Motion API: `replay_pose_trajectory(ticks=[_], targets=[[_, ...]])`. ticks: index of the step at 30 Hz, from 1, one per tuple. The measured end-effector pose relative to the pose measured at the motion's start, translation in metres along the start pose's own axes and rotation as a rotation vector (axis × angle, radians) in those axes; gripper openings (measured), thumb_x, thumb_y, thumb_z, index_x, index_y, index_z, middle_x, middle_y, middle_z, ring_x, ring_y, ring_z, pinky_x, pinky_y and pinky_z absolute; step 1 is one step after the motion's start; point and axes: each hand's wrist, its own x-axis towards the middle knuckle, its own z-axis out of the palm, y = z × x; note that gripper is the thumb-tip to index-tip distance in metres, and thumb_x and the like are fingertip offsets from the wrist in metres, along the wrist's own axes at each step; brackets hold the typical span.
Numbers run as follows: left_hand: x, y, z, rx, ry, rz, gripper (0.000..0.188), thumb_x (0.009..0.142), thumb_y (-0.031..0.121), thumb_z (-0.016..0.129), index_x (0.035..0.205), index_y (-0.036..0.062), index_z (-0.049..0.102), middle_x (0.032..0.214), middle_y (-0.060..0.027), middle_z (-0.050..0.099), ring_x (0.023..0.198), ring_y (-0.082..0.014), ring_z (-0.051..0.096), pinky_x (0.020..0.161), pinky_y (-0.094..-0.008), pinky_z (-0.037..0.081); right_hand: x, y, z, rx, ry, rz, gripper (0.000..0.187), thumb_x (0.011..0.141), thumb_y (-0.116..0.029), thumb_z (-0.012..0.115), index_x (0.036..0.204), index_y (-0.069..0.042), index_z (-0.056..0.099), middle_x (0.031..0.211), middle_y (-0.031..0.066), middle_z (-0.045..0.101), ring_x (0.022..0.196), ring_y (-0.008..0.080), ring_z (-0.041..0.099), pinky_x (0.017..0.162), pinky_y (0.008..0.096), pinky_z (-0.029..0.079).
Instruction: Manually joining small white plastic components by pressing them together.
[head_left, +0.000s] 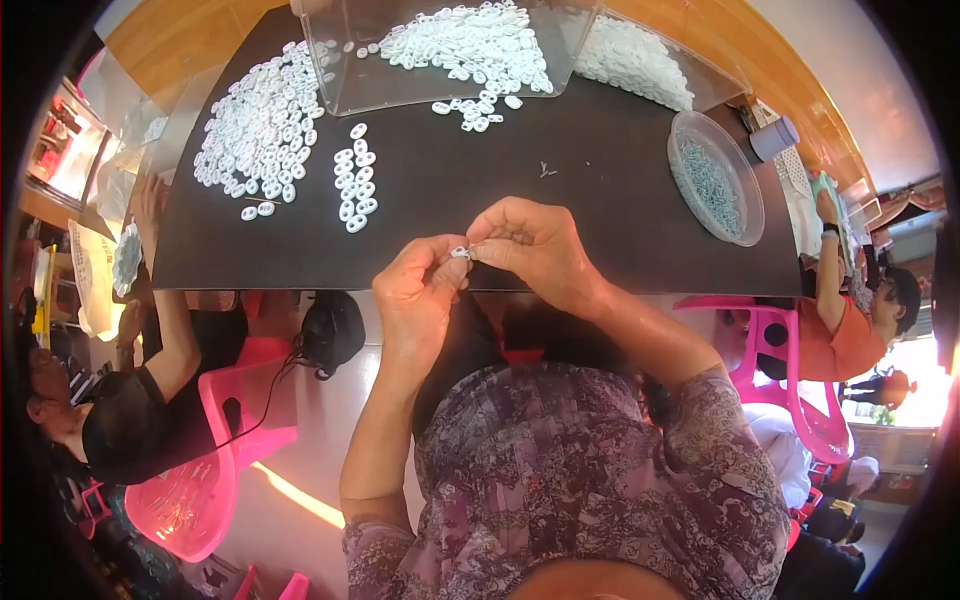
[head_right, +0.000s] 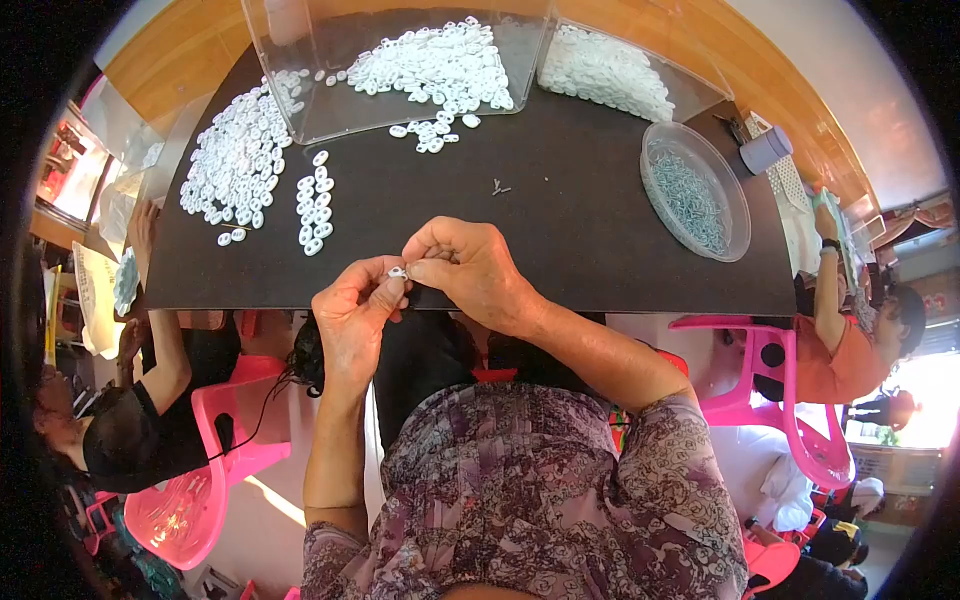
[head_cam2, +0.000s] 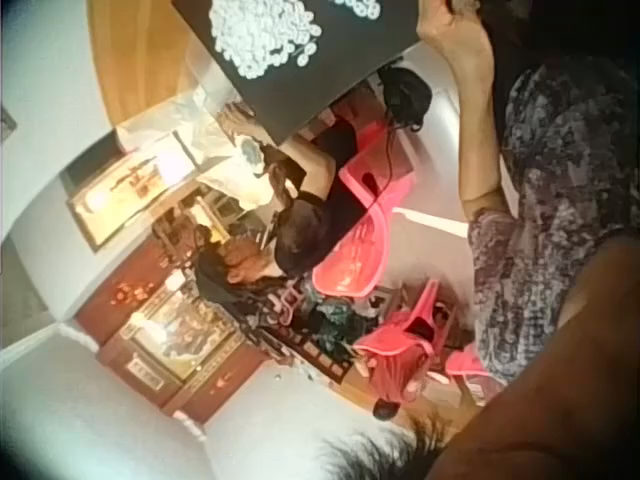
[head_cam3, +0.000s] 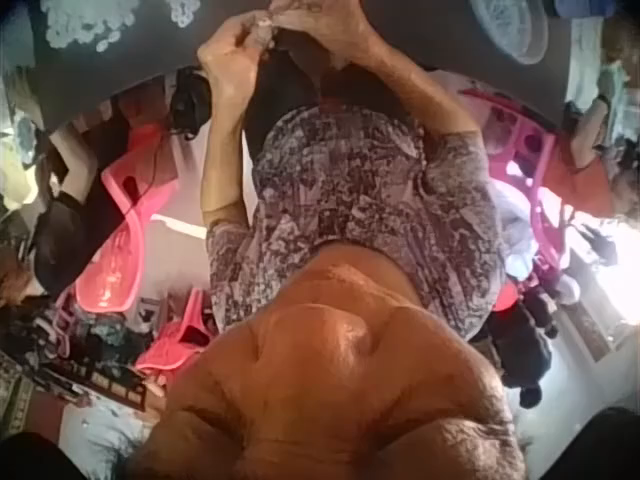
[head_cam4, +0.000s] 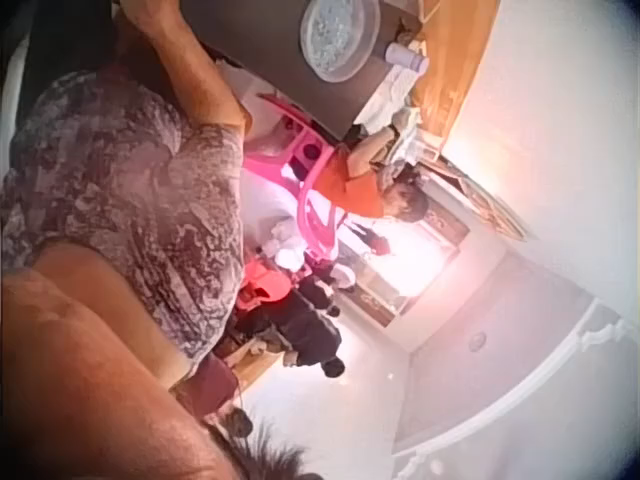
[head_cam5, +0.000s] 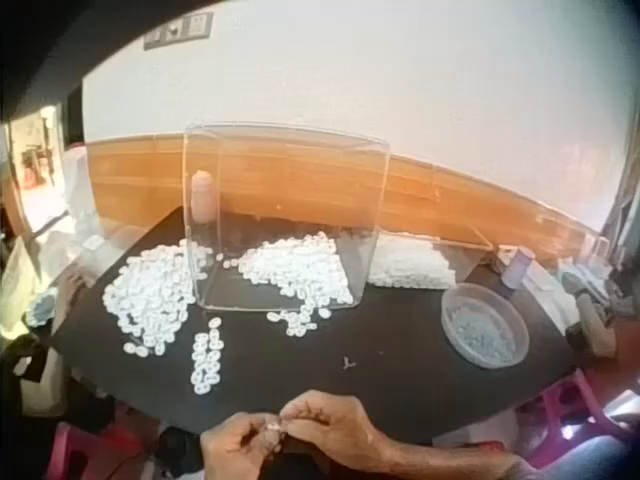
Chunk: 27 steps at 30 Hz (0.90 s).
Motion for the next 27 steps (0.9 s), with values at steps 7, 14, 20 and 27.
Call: replay_pose_trajectory(ticks=[7,14,20,27], targets=[[-0.001,-0.003,-0.002,0.015,0.009,0.016,0.012,0.085,0.004,0.062,0.093,-0.0045,0.063,0.078,-0.0031,0.061,0.064,-0.0072,0.052,0.055,-0.0188,0.042,0.000,0.004,0.008,-0.150,0.045,-0.037,0.009,0.083,-0.003,0.059,0.091,0.002,0.059,0.082,0.0032,0.062,0.077,0.0073,0.056,0.069,0.0230,0.046],[-0.002,-0.007,0.005,0.109,0.064,0.096,0.008,0.084,0.002,0.061,0.090,-0.0032,0.063,0.075,-0.0018,0.060,0.062,-0.0063,0.051,0.051,-0.0179,0.040,-0.001,0.005,0.014,-0.344,0.097,-0.121,0.007,0.084,-0.004,0.056,0.088,0.002,0.056,0.079,0.0085,0.059,0.076,0.0147,0.056,0.069,0.0280,0.045],[0.001,-0.009,0.010,0.038,0.115,0.046,0.006,0.079,-0.008,0.059,0.085,-0.0060,0.061,0.073,-0.0042,0.059,0.061,-0.0081,0.051,0.054,-0.0224,0.043,0.001,0.012,0.017,-0.459,0.155,-0.294,0.006,0.084,-0.005,0.054,0.086,0.001,0.054,0.080,0.0125,0.057,0.074,0.0231,0.056,0.067,0.0328,0.044],[0.009,-0.004,0.007,-0.058,0.034,-0.070,0.007,0.082,-0.002,0.059,0.088,-0.0034,0.062,0.074,-0.0031,0.061,0.061,-0.0076,0.053,0.052,-0.0207,0.043,0.007,0.006,0.011,-0.497,0.181,-0.333,0.006,0.079,-0.007,0.055,0.077,-0.002,0.053,0.073,0.0100,0.056,0.072,0.0291,0.054,0.066,0.0388,0.044]])
